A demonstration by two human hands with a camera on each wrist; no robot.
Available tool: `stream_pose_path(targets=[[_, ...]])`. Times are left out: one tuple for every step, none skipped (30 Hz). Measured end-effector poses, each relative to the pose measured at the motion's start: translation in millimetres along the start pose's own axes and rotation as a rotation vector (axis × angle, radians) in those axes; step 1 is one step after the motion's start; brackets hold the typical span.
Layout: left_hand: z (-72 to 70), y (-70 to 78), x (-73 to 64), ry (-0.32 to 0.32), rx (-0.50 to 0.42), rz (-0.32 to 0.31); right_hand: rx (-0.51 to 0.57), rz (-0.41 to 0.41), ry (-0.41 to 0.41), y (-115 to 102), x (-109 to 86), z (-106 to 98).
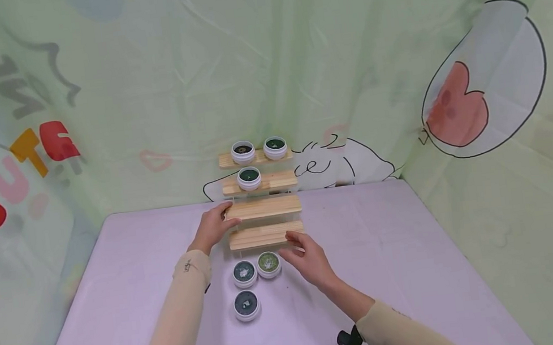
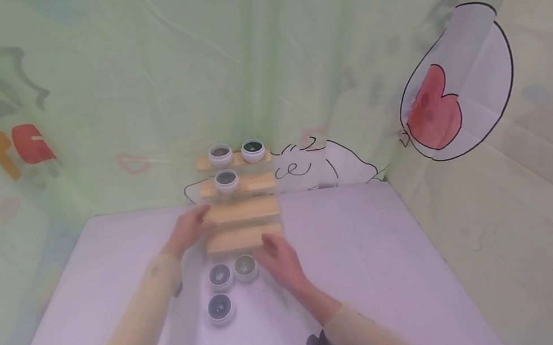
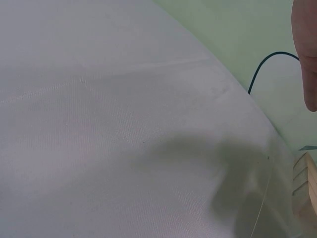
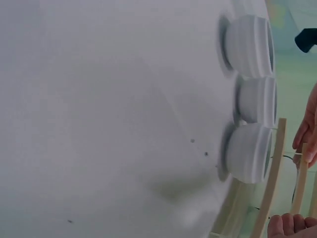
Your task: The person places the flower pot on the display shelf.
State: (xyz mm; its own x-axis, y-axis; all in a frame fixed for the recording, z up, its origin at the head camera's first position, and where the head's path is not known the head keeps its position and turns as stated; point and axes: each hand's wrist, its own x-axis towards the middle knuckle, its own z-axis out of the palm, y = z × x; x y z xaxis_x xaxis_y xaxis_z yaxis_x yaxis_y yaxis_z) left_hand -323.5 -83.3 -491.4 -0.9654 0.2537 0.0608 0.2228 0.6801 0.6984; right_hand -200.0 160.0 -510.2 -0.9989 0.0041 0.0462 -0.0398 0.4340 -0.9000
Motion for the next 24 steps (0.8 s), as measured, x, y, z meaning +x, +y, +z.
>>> stream_pose_path(targets=[[0.2,-0.1,0.2,-0.002,0.001,-0.001,-0.008,0.008,-0.003,3.3,-1.7,0.7],[0.5,-0.3,0.6,-0.004,0.003,-0.004,-0.016,0.017,-0.008,6.6,-3.2,1.8],[0.8,-0.4,1.0,-0.007,0.006,-0.006,-0.025,0.025,-0.013,9.6,-4.6,2.9],[1.1,-0.7,1.4,-0.009,0.008,-0.009,-0.027,0.026,-0.020,12.8,-6.1,4.1],[1.4,-0.8,1.7,-0.012,0.007,-0.016,-0.024,0.028,-0.031,15.9,-7.3,5.3],[1.4,-0.8,1.8,-0.014,0.006,-0.019,-0.020,0.034,-0.042,18.6,-8.5,6.6],[1.7,-0.7,2.1,-0.014,0.008,-0.019,-0.017,0.029,-0.055,21.6,-9.6,8.0],[2.0,-0.6,2.2,-0.014,0.009,-0.019,-0.012,0.027,-0.068,24.0,-10.6,9.3],[2.1,-0.1,2.1,-0.014,0.009,-0.018,-0.006,0.023,-0.079,26.9,-11.2,10.7],[1.8,0.5,1.9,-0.013,0.009,-0.017,0.001,0.020,-0.092,29.7,-11.4,12.4],[1.4,1.2,1.6,-0.013,0.008,-0.018,0.007,0.017,-0.102,32.1,-11.2,14.0],[1.1,2.0,1.2,-0.012,0.007,-0.016,0.005,0.017,-0.111,34.7,-10.8,15.7],[0.8,2.8,0.9,-0.011,0.007,-0.015,0.005,0.014,-0.117,37.1,-10.4,17.3],[0.5,3.6,0.4,-0.013,0.004,-0.019,0.002,0.015,-0.125,39.3,-9.7,18.8],[0.2,4.5,-0.1,-0.015,0.001,-0.023,-0.002,0.005,-0.133,41.7,-9.0,20.3],[0.0,5.0,-0.6,-0.016,0.001,-0.028,-0.006,-0.002,-0.140,43.5,-8.4,21.7],[-0.2,5.4,-1.0,-0.016,0.001,-0.033,-0.011,-0.013,-0.148,45.2,-8.0,23.2],[-0.2,5.3,-1.2,-0.016,0.003,-0.035,-0.014,-0.018,-0.155,46.7,-7.5,24.6],[-0.4,5.6,-1.6,-0.017,0.002,-0.038,-0.012,-0.029,-0.159,47.8,-7.2,26.0],[-0.7,5.8,-2.0,-0.018,0.002,-0.038,-0.011,-0.039,-0.163,48.9,-6.9,27.5],[-0.7,5.8,-2.3,-0.018,0.002,-0.036,-0.005,-0.053,-0.163,49.8,-7.0,29.0],[-0.7,5.8,-2.5,-0.019,0.000,-0.036,0.000,-0.061,-0.162,50.2,-6.8,30.5],[-0.9,6.0,-2.8,-0.019,0.002,-0.033,0.010,-0.078,-0.162,50.7,-7.0,31.9],[-1.0,6.1,-3.1,-0.018,0.007,-0.029,0.021,-0.092,-0.157,50.6,-7.2,33.2]])
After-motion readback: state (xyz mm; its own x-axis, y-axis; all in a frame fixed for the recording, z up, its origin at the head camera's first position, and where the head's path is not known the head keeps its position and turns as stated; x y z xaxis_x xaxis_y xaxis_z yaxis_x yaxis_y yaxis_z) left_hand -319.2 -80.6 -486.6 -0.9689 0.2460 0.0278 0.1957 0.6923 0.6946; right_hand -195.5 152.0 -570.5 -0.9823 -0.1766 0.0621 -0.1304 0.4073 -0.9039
